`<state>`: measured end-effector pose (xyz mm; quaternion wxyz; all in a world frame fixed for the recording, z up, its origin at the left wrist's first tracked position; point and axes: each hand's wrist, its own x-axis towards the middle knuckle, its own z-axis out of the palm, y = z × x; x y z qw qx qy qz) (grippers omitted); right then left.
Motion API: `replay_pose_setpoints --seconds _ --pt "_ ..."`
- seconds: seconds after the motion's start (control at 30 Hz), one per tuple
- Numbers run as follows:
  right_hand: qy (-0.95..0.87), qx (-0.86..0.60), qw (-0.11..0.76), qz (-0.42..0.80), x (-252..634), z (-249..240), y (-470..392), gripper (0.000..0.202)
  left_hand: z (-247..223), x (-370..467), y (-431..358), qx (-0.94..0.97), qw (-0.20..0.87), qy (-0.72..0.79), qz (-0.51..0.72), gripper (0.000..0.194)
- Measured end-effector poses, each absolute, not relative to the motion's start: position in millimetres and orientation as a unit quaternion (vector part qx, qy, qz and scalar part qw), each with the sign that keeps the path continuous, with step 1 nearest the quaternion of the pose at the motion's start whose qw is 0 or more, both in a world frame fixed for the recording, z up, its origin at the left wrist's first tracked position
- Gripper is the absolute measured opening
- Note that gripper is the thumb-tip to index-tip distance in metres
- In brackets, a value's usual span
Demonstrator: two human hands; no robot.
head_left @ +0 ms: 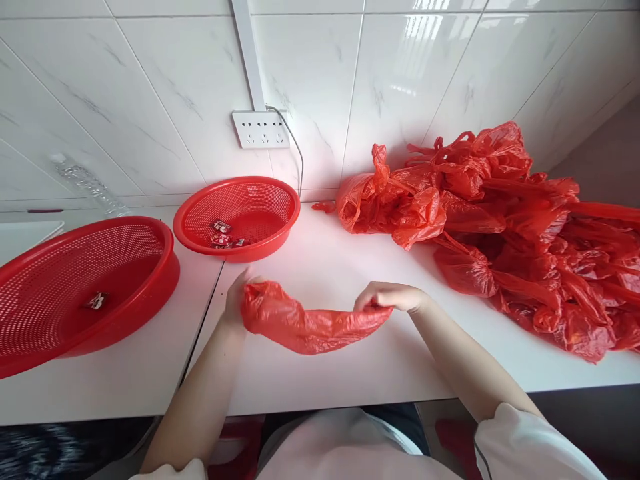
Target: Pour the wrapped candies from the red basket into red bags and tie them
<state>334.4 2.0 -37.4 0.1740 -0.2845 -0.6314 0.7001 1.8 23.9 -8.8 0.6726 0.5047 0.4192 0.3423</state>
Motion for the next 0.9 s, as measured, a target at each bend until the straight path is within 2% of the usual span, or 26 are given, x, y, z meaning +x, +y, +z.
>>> replay_pose_setpoints --seconds 0.07,0.13,0.2,0.27,0.33,0.37,0.47,0.53,0.57,0.6,0.7,0.73,0.8,0.9 --pt "-0.709 -0.335 0.096 0.613 335.7 -20.4 -1.5 0.067 9.5 -2.4 22.0 0.606 0.654 0.417 0.179 0.064" --pt "-0.73 -0.423 0.061 0.533 332.4 -7.1 -4.6 0.064 25.3 0.3 17.1 0.704 0.571 0.419 0.051 0.05" --pt "-0.739 -0.513 0.009 0.436 323.6 -1.3 -8.2 0.061 33.9 10.8 8.3 0.795 0.398 0.456 -0.023 0.034" --pt "-0.752 -0.587 -0.035 0.298 309.5 -3.2 -13.3 0.057 33.5 26.2 -2.9 0.845 0.195 0.491 -0.087 0.036" --pt "-0.768 -0.623 0.003 0.15 292.2 -10.0 -19.3 0.05 26.0 41.8 -13.4 0.849 0.09 0.505 -0.127 0.051" --pt "-0.78 -0.617 0.049 0.092 283.4 -14.3 -22.1 0.046 20.9 48.2 -17.5 0.851 0.064 0.504 -0.134 0.051" --pt "-0.826 -0.542 0.15 0.024 260.7 -29.1 -25.7 0.035 6.3 59.2 -23.0 0.861 -0.001 0.497 -0.11 0.035" --pt "-0.85 -0.504 0.146 0.042 250.4 -41.0 -23.2 0.03 0.6 60.1 -20.7 0.866 -0.003 0.492 -0.094 0.03" --pt "-0.854 -0.498 0.141 0.06 246.8 -47.6 -20.8 0.028 -0.8 59.2 -18.2 0.87 0.033 0.484 -0.087 0.028" --pt "-0.851 -0.499 0.143 0.079 244.1 -54.5 -18.3 0.027 -1.4 57.7 -15.3 0.873 0.095 0.472 -0.075 0.026" --pt "-0.834 -0.497 0.18 0.157 240.7 -72.8 -11.5 0.043 -1.4 51.4 -7.4 0.854 0.326 0.406 0.006 0.03" --pt "-0.829 -0.491 0.192 0.188 241.1 -76.7 -9.9 0.039 -1.8 49.3 -6.0 0.836 0.374 0.398 0.05 0.03" --pt "-0.814 -0.47 0.218 0.264 245.0 -79.1 -7.1 0.024 -4.6 45.4 -4.9 0.806 0.4 0.418 0.127 0.03" --pt "-0.75 -0.429 0.288 0.413 259.3 -68.9 -2.3 0.028 -15.2 40.8 -5.0 0.802 0.341 0.469 0.144 0.047"
